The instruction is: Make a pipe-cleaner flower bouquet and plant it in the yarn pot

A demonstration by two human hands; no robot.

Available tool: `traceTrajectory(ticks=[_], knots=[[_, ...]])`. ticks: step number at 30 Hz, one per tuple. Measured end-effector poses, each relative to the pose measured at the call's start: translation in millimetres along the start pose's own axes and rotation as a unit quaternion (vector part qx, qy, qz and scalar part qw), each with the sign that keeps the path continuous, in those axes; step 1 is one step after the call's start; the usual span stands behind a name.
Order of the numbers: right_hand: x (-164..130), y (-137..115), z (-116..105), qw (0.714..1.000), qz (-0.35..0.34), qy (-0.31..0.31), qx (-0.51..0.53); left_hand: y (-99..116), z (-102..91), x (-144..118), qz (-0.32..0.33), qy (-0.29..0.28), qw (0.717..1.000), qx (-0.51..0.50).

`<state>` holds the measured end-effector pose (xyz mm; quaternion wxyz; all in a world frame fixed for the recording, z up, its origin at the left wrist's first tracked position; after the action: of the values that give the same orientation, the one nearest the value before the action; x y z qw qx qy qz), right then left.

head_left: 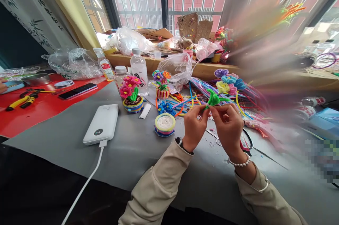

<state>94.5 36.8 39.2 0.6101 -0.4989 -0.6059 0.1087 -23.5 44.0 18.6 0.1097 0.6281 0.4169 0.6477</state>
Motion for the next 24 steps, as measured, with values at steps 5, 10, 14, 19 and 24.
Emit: traceTrajectory(ticks=[5,10,14,19,24], knots=[[5.5,28.9,17.9,0.946,0.22,-0.131,0.197,-10.5,6.4,-2.6,-0.064,-0.011,0.99,-0.129],[9.9,44.8,28.0,0.878,0.275,-0.274,0.28,-14.2,16.1,-4.7,-0.134,-0.043,0.963,-0.23],[15.3,51.3,22.1,0.883,0.221,-0.329,0.253,-13.1,22.9,-5.8,-0.19,-0.076,0.932,-0.3],[20.2,51.7,11.4,0.897,0.182,-0.345,0.207,-13.5,30.0,-9.0,-0.248,-0.114,0.892,-0.361],[23.1,42.8,6.4,0.912,0.152,-0.332,0.187,-15.8,32.7,-11.2,-0.277,-0.136,0.876,-0.37]])
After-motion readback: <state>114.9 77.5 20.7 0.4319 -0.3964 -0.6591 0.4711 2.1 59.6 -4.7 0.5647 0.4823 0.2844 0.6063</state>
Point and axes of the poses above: each hand's wrist, its own x-axis towards the middle knuckle, its own z-axis out of the palm, y = z × x, the point moved 6 cm from there along x, towards the middle knuckle, and after that the axes turned 9 degrees about z, right-handed, at the moved point
